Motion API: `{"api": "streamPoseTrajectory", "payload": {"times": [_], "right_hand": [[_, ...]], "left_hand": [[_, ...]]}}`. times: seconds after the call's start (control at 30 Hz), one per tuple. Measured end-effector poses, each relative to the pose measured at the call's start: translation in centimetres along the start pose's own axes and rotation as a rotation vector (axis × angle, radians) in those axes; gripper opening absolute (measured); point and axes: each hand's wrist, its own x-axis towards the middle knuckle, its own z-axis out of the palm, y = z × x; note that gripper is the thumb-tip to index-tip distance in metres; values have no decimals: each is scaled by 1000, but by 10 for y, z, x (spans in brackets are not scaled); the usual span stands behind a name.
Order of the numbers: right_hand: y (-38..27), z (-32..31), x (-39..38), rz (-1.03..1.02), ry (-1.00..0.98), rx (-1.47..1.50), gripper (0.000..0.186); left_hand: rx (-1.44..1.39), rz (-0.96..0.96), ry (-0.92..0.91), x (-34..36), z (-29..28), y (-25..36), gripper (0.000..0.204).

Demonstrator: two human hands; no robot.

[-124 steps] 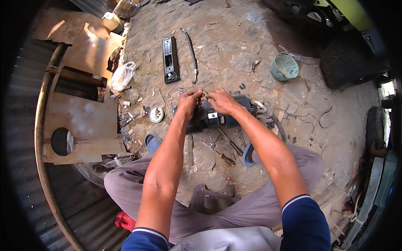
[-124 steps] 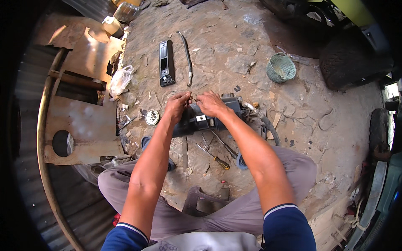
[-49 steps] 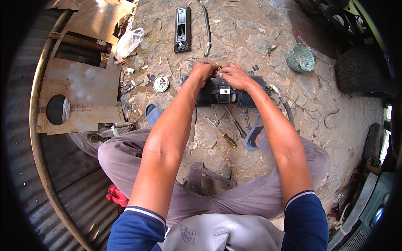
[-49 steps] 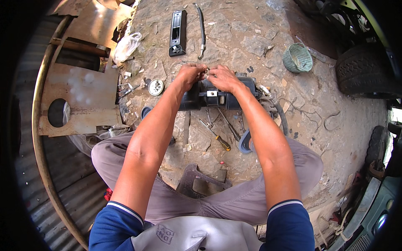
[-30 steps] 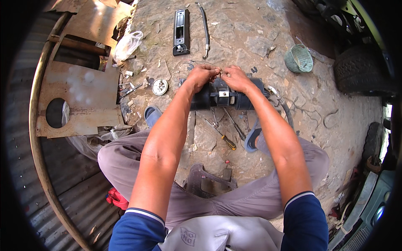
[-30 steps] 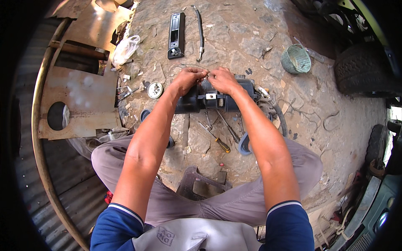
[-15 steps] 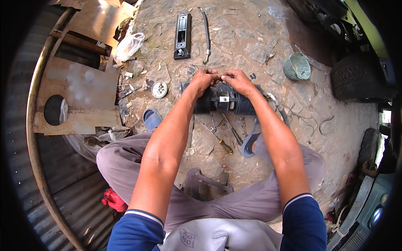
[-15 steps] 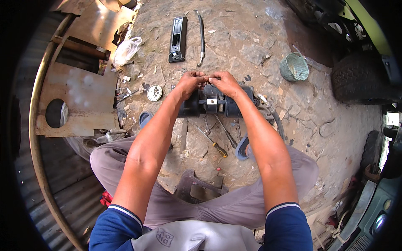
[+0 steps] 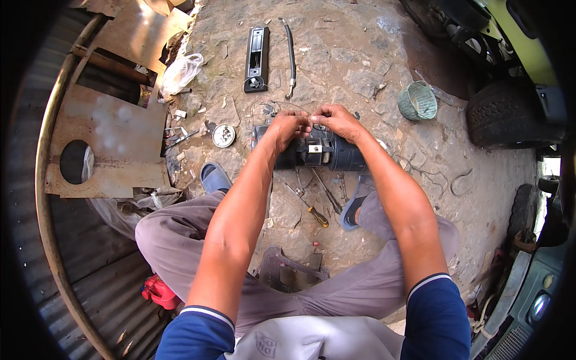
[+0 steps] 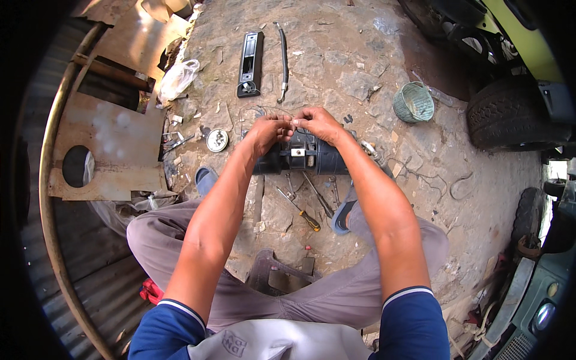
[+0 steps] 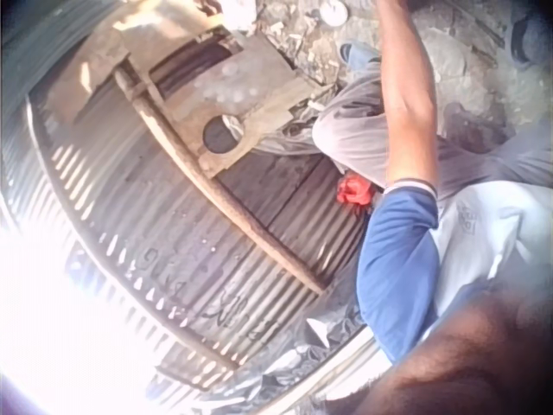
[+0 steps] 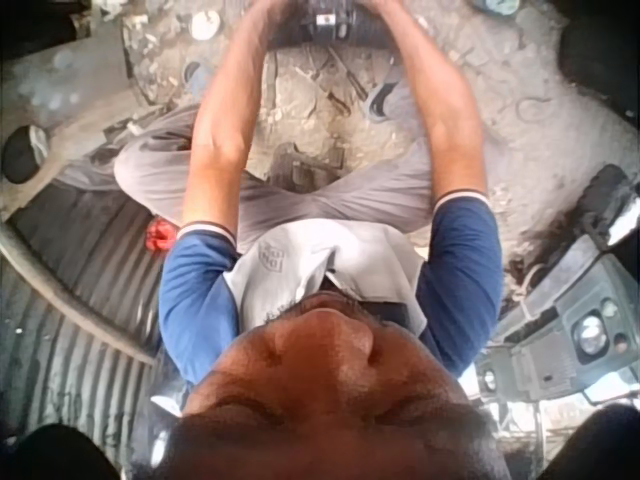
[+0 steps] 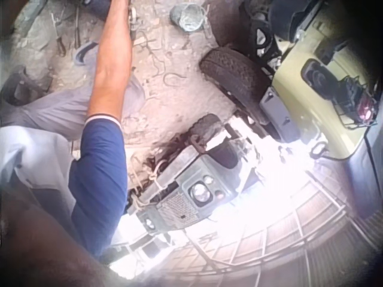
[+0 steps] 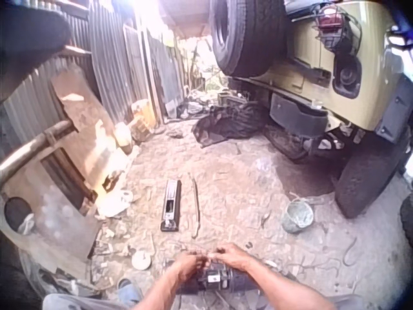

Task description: The person wipes a blower motor assembly with a cloth, handles a small electrical connector, and uses a screwdriver to loosen a part.

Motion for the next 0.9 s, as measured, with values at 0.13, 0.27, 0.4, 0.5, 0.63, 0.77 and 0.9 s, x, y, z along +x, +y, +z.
{"api": "streamPoseTrajectory", "payload": {"times": [0.13, 0.27, 0.4, 0.5, 0.63, 0.77, 0.9], "right_hand": [[5, -9, 2, -36, -137, -229, 23], [-8, -6, -1, -122, -239, -544, 23], [-13, 4, -12, -145, -234, -589, 19], [-13, 9, -13, -126, -198, -640, 23], [-7, 1, -16, -36, -164, -556, 21], [-1, 3, -13, -125, -180, -580, 20], [4, 2, -6, -132, -260, -579, 19]], "left_hand": [[-30, 75, 127, -43, 13, -5, 34], [-329, 102, 180, -88, 24, -43, 34], [-464, 13, 197, -97, 32, -85, 24], [-449, -95, 225, -103, 27, -111, 18], [-487, -149, 209, -102, 37, -117, 22], [-528, -141, 178, -98, 47, -111, 27], [-460, -98, 186, -93, 55, -111, 22]]}}
